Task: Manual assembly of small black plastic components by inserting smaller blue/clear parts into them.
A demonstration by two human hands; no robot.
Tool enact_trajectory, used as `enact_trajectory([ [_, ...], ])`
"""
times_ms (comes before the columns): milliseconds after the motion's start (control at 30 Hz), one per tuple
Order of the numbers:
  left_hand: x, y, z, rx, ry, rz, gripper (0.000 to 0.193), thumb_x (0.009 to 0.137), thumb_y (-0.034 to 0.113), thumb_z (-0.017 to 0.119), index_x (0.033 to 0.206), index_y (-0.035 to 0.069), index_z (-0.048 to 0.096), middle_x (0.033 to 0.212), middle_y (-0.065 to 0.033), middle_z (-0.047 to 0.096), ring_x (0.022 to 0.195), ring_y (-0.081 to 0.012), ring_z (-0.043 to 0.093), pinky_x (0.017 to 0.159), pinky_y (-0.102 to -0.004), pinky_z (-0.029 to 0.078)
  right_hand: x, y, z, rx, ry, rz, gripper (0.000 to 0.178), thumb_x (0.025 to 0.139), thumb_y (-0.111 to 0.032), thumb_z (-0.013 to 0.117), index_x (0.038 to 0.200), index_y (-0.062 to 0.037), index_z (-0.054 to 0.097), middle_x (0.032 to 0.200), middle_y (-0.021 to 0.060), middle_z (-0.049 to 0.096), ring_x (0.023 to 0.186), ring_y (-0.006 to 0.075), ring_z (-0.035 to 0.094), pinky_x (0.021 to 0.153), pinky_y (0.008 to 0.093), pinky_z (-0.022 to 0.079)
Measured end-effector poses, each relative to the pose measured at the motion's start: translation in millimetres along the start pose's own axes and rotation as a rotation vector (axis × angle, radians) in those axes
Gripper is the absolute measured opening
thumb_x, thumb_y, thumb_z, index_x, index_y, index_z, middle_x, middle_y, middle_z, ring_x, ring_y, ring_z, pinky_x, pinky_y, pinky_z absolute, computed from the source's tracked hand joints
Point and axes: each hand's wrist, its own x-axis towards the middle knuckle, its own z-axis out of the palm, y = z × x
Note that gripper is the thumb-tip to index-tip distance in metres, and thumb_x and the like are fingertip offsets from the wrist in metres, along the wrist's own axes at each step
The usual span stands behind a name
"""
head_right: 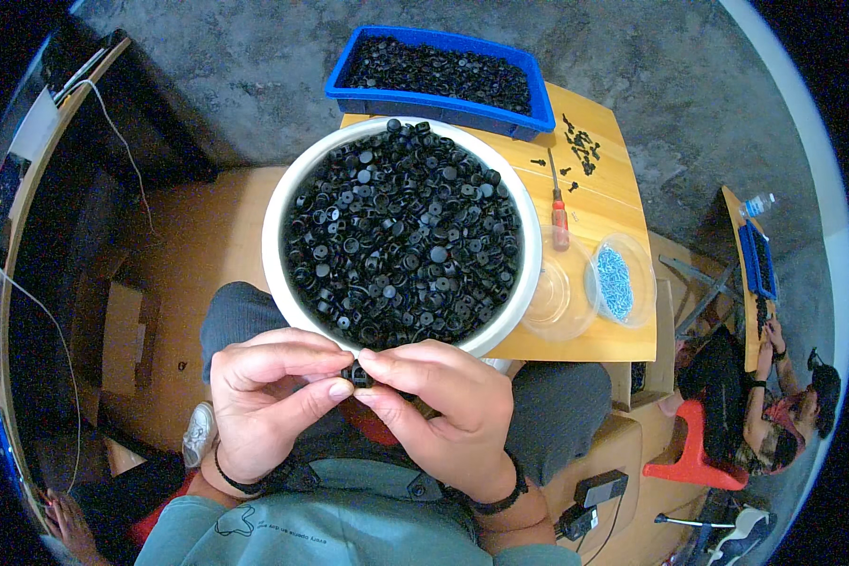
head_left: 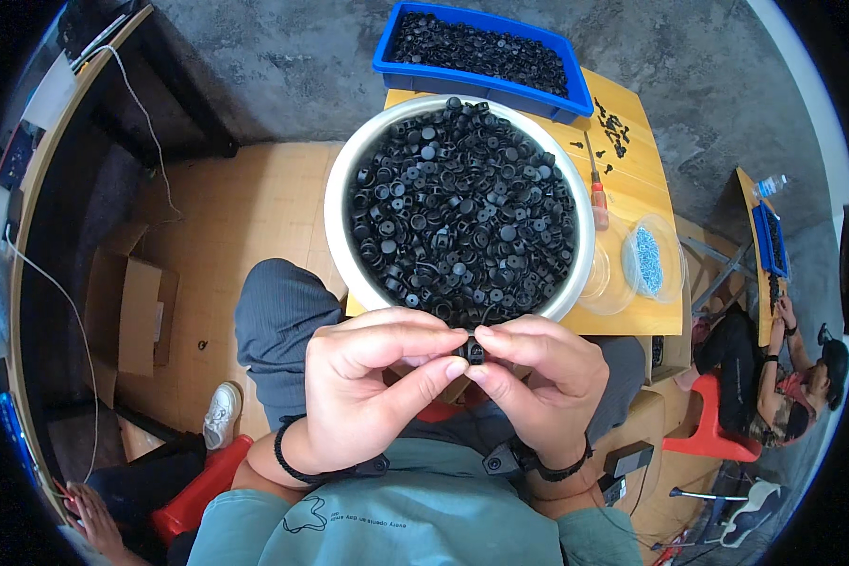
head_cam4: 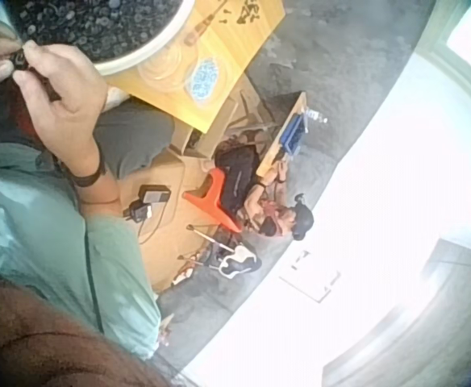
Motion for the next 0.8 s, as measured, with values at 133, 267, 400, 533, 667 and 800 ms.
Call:
enact_trajectory([
  [133,-2.4,-5.9,2.2,0.039,0.023,0.090,0.019,0.074,-0.005,0.071,0.092,-0.004,0.068,0.092,-0.0153,0.066,0.078,-0.0153,0.064,0.070,-0.0245,0.051,-1.9,-2.3,2.2,-0.070,0.027,-0.021,0.024,0.070,0.000,0.072,0.093,-0.0001,0.067,0.086,0.0128,0.068,0.074,0.0225,0.066,0.066,0.0288,0.052],
  [267,-0.4,-10.3,-4.8,-0.133,-0.104,0.116,0.025,0.074,-0.005,0.072,0.098,-0.003,0.066,0.094,-0.0134,0.063,0.079,-0.0137,0.063,0.072,-0.0237,0.052,-2.8,-3.6,-1.6,0.009,-0.013,-0.037,0.023,0.072,0.001,0.069,0.095,-0.0012,0.068,0.089,0.0135,0.068,0.077,0.0236,0.068,0.068,0.0301,0.053],
  [400,2.9,-4.2,-8.5,0.013,-0.180,0.114,0.036,0.068,0.002,0.079,0.102,-0.003,0.066,0.100,-0.0118,0.061,0.081,-0.0135,0.062,0.072,-0.0235,0.053,-3.8,3.6,-5.5,0.186,-0.118,-0.038,0.024,0.073,0.000,0.068,0.097,-0.0021,0.068,0.090,0.0135,0.069,0.081,0.0243,0.068,0.072,0.0302,0.054],
  [533,1.7,-5.3,-7.7,0.106,-0.169,0.221,0.034,0.067,0.002,0.079,0.098,-0.004,0.067,0.096,-0.0129,0.063,0.080,-0.0152,0.064,0.069,-0.0236,0.054,-6.0,9.1,-5.7,0.328,-0.150,0.052,0.023,0.074,0.001,0.066,0.097,-0.0016,0.068,0.090,0.0129,0.069,0.083,0.0239,0.068,0.074,0.0303,0.054],
  [667,3.6,-10.7,-7.7,0.203,-0.168,0.274,0.029,0.065,0.003,0.081,0.091,-0.004,0.069,0.087,-0.0134,0.065,0.074,-0.0176,0.065,0.065,-0.0241,0.053,-6.8,19.9,-7.1,0.383,-0.191,0.018,0.022,0.075,0.002,0.065,0.097,-0.0011,0.068,0.092,0.0134,0.069,0.084,0.0241,0.068,0.076,0.0304,0.053],
  [800,5.6,-17.6,-2.4,0.252,-0.167,0.313,0.026,0.064,0.004,0.081,0.086,-0.003,0.070,0.081,-0.0108,0.066,0.070,-0.0165,0.064,0.061,-0.0248,0.051,-12.7,29.8,-9.1,0.477,-0.208,0.081,0.025,0.076,0.004,0.062,0.100,-0.0003,0.067,0.095,0.0128,0.068,0.085,0.0199,0.067,0.075,0.0284,0.053],
])
